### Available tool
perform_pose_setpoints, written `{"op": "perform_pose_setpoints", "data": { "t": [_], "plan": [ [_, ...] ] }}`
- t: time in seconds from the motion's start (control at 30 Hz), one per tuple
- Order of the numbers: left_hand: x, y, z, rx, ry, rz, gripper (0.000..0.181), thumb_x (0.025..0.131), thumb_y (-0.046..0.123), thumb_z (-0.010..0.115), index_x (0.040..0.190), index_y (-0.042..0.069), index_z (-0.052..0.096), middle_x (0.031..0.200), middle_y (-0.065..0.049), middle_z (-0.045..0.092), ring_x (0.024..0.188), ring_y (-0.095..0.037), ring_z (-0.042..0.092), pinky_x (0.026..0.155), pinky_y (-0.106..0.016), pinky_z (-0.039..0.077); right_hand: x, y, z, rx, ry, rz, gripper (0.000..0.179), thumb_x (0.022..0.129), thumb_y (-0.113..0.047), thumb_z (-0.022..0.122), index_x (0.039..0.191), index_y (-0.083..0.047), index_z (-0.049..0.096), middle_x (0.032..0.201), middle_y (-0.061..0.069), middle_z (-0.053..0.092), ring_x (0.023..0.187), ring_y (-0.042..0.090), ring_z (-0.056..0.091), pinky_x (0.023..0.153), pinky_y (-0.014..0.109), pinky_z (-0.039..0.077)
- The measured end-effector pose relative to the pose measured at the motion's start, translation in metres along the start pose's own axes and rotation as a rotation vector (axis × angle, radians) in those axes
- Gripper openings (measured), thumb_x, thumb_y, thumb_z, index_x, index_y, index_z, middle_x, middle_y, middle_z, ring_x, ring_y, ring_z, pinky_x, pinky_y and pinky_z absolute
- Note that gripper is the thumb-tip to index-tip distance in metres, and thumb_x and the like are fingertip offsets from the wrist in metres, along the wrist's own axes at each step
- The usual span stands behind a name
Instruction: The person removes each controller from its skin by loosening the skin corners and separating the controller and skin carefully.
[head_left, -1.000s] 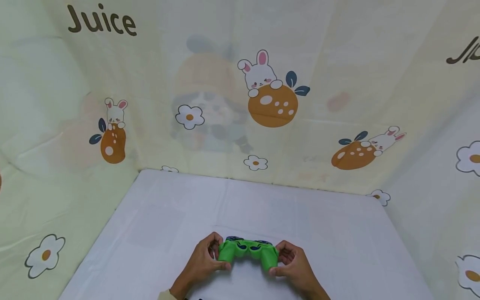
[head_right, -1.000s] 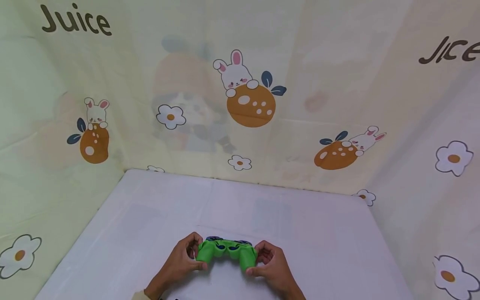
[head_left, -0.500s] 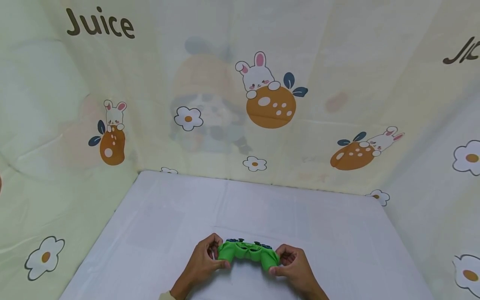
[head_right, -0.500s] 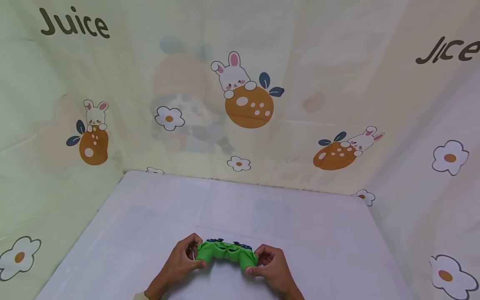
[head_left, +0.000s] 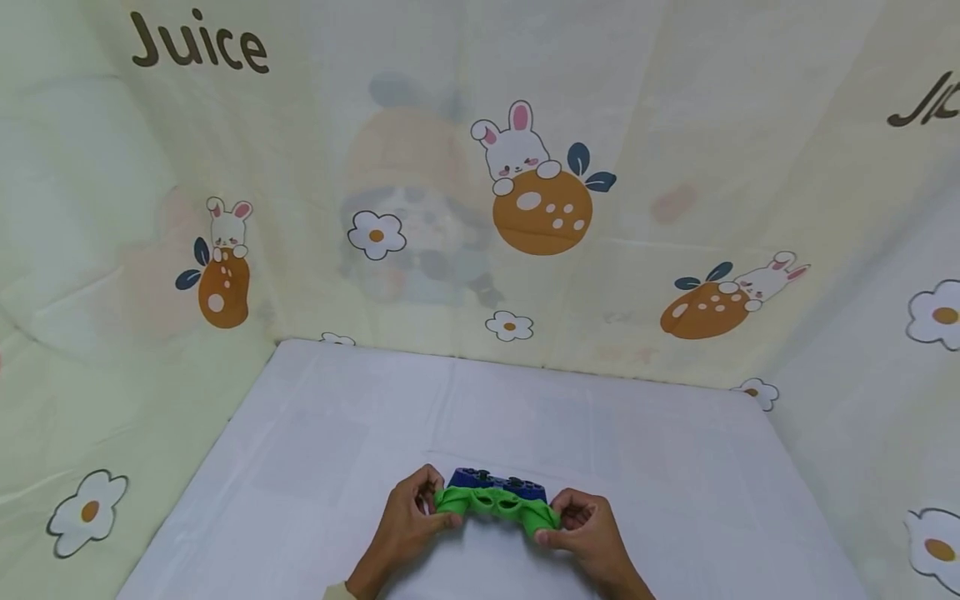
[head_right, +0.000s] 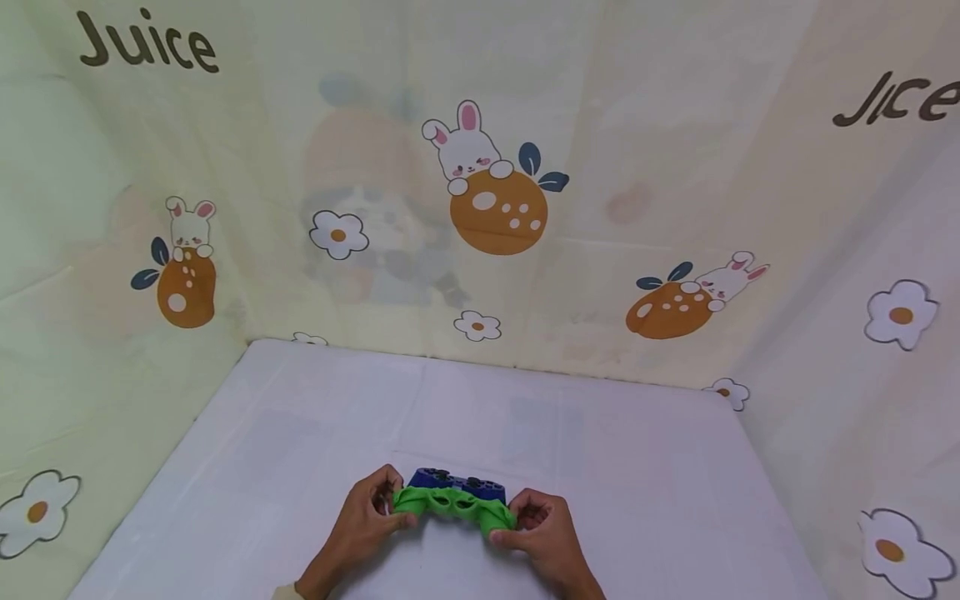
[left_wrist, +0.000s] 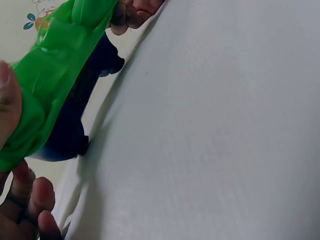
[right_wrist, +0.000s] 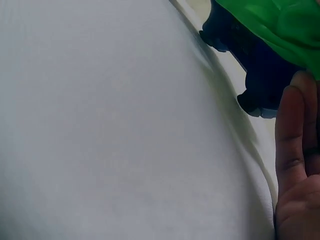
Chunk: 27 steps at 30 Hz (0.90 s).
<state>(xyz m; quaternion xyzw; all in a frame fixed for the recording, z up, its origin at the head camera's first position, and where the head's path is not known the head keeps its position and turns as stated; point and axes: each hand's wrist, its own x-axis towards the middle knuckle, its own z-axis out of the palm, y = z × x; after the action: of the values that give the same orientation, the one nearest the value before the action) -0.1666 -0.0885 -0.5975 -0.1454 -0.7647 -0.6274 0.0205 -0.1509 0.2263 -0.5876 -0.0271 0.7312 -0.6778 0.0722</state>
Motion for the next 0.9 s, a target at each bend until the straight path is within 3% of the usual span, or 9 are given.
{"op": "perform_pose_setpoints", "data": {
  "t": [0.27,0.43,0.63,0.77,0.9],
  "plan": [
    [0.000,0.001,0.004,-0.028,0.042,-0.045,0.049,0.071,0.036,0.095,0.094,0.014,0.058,0.074,-0.016,0.056,0.069,-0.005,0.052,0.062,-0.024,0.046,-0.002,0.000,0.007,-0.022,0.075,0.002,0.032,0.071,0.004,0.093,0.087,0.007,0.064,0.075,-0.003,0.064,0.065,0.005,0.054,0.060,0.023,0.050],
    [0.002,0.001,0.007,-0.015,0.099,-0.054,0.047,0.073,0.033,0.097,0.092,0.015,0.058,0.074,-0.006,0.055,0.068,-0.005,0.051,0.062,-0.024,0.046,-0.002,0.000,0.013,-0.025,0.123,-0.026,0.031,0.072,0.003,0.093,0.083,0.007,0.064,0.072,-0.003,0.063,0.062,0.005,0.050,0.057,0.023,0.046],
    [0.004,0.004,0.014,0.034,0.165,-0.121,0.040,0.076,0.029,0.096,0.090,0.018,0.060,0.075,0.003,0.056,0.066,-0.006,0.052,0.062,-0.022,0.045,-0.001,0.000,0.017,-0.075,0.174,-0.040,0.028,0.075,0.001,0.092,0.081,0.003,0.065,0.071,-0.001,0.064,0.061,0.006,0.053,0.058,0.025,0.050],
    [0.002,0.008,0.016,0.078,0.142,-0.153,0.041,0.073,0.032,0.097,0.093,0.022,0.063,0.076,0.001,0.060,0.065,-0.008,0.052,0.062,-0.023,0.045,-0.001,-0.003,0.017,-0.115,0.128,0.000,0.028,0.076,-0.004,0.093,0.089,0.001,0.068,0.078,0.002,0.068,0.067,0.011,0.063,0.064,0.028,0.057],
    [0.001,0.008,0.015,0.132,0.110,-0.154,0.045,0.070,0.038,0.098,0.098,0.025,0.066,0.080,-0.001,0.063,0.068,-0.009,0.053,0.064,-0.023,0.045,-0.001,-0.005,0.015,-0.166,0.025,0.048,0.037,0.076,-0.011,0.095,0.100,0.000,0.069,0.085,0.006,0.070,0.072,0.014,0.069,0.071,0.029,0.060]
  ]
}}
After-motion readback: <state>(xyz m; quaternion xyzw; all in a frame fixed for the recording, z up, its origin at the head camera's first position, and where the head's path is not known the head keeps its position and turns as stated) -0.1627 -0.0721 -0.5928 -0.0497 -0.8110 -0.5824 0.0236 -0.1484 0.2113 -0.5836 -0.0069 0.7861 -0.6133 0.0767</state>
